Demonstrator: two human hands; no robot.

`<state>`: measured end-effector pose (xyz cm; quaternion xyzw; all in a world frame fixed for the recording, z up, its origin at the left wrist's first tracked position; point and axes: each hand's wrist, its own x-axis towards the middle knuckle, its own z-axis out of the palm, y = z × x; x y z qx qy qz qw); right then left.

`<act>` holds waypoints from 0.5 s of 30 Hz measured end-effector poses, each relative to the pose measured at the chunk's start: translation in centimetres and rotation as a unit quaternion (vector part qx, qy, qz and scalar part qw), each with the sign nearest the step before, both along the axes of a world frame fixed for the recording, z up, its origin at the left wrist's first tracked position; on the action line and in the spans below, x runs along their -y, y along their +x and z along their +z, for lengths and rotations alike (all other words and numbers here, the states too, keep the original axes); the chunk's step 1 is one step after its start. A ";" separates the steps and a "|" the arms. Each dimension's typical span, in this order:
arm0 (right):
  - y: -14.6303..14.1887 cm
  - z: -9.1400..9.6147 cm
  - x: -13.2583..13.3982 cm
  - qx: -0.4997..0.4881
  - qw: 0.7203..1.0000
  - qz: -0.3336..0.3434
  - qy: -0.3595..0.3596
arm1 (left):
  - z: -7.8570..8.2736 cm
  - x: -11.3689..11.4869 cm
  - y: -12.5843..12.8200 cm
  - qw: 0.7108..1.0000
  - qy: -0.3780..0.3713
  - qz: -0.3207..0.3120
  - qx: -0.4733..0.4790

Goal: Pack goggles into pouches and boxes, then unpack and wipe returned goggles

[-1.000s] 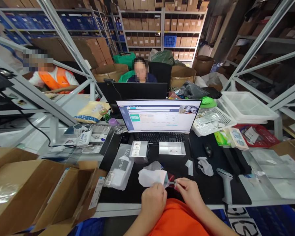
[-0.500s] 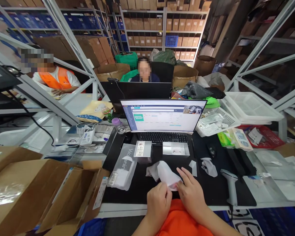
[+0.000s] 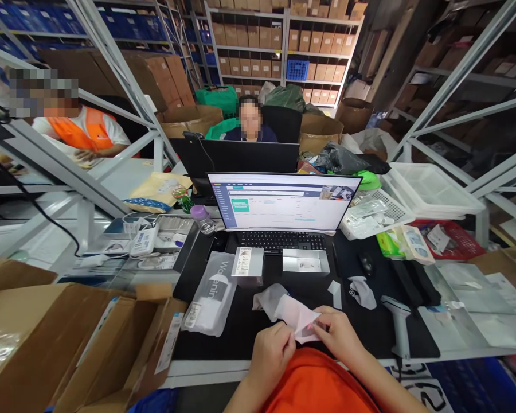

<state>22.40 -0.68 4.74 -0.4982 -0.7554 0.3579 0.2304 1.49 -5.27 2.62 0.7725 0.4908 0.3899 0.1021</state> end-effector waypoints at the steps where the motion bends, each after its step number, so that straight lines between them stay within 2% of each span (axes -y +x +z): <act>1: 0.1 0.1 0.1 0.004 1.000 0.001 0.002 | -0.2 -0.1 -0.4 1.000 -0.006 0.010 0.011; 3: 0.2 0.5 0.3 0.003 1.000 0.000 0.019 | -0.4 -0.7 -1.4 0.996 -0.035 0.049 0.062; 5: 0.2 1.3 0.4 -0.013 0.999 -0.001 0.032 | -0.8 -1.6 -2.4 0.977 -0.101 0.098 0.158; 8: 0.0 2.8 0.5 -0.054 0.998 -0.003 0.028 | -1.7 -3.2 -3.6 0.914 -0.233 0.135 0.304; 11: -0.1 4.3 0.8 -0.086 0.996 -0.010 0.033 | -2.5 -4.0 -3.5 0.870 -0.323 0.115 0.355; 13: -0.3 5.2 1.2 -0.098 0.994 -0.010 0.040 | -2.6 -3.8 -2.8 0.821 -0.393 0.076 0.408; 15: -0.7 5.9 1.6 -0.104 0.993 -0.010 0.045 | -2.3 -3.4 -1.8 0.737 -0.470 0.030 0.484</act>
